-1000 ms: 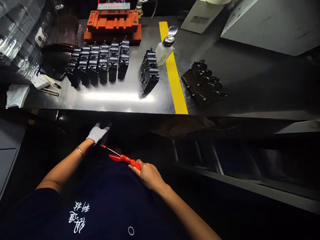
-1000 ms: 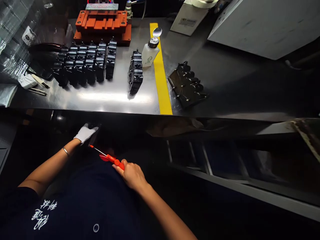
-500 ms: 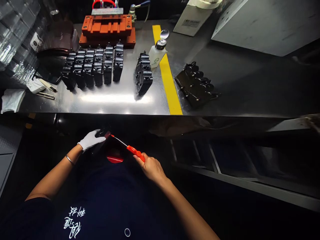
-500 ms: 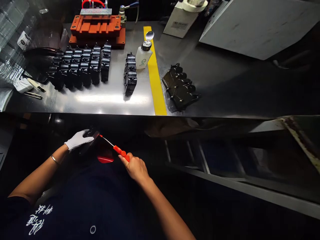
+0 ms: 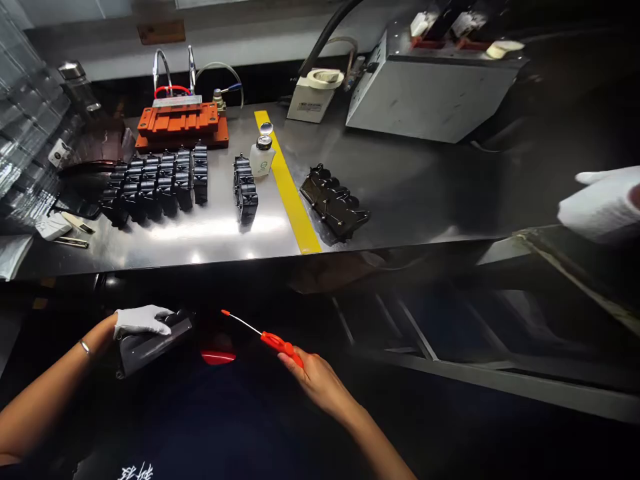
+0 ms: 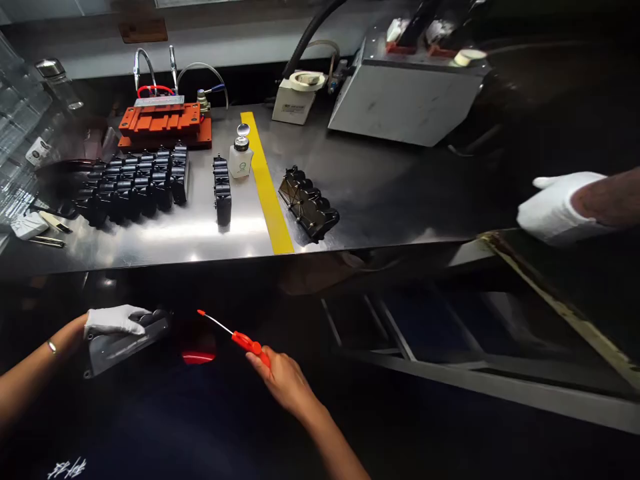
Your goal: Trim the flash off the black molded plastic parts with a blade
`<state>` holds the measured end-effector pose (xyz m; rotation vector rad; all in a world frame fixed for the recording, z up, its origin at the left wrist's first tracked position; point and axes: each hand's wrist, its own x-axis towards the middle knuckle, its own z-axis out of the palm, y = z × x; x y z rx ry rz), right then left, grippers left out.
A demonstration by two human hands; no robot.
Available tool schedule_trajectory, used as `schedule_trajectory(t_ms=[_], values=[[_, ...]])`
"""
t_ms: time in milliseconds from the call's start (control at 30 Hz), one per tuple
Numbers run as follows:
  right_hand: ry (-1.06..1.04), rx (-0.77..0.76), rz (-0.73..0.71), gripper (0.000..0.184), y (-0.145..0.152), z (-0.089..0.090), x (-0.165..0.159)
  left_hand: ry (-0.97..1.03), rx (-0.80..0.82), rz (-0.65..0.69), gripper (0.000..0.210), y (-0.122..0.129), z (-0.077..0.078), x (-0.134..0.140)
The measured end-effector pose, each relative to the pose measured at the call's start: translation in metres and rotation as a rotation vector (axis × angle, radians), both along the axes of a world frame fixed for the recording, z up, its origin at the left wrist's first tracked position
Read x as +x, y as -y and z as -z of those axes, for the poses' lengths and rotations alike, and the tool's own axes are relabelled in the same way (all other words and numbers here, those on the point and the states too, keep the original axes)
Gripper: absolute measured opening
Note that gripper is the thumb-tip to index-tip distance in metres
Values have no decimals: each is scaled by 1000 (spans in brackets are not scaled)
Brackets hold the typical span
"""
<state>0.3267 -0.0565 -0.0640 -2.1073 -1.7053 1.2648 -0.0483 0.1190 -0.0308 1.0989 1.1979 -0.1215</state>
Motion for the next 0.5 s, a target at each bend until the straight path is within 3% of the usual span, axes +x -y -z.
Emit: schedule_trajectory(t_ms=[67, 133, 200, 267, 367, 500], values=[[-95, -31, 44, 51, 2, 1, 7, 44, 128, 91, 48, -22, -39, 14], [-134, -14, 80, 50, 2, 0, 5, 1, 424, -21, 51, -52, -74, 46], [-140, 35, 61, 48, 1, -3, -4, -145, 729, -75, 55, -85, -97, 93], [-138, 74, -2, 46, 0, -6, -16, -346, 890, -15, 63, -117, -106, 145], [-137, 98, -73, 45, 7, -8, -26, -608, 1014, 58, 67, -156, -105, 209], [-125, 107, -83, 43, 23, -5, -26, -647, 1099, 141, 53, -189, -105, 243]])
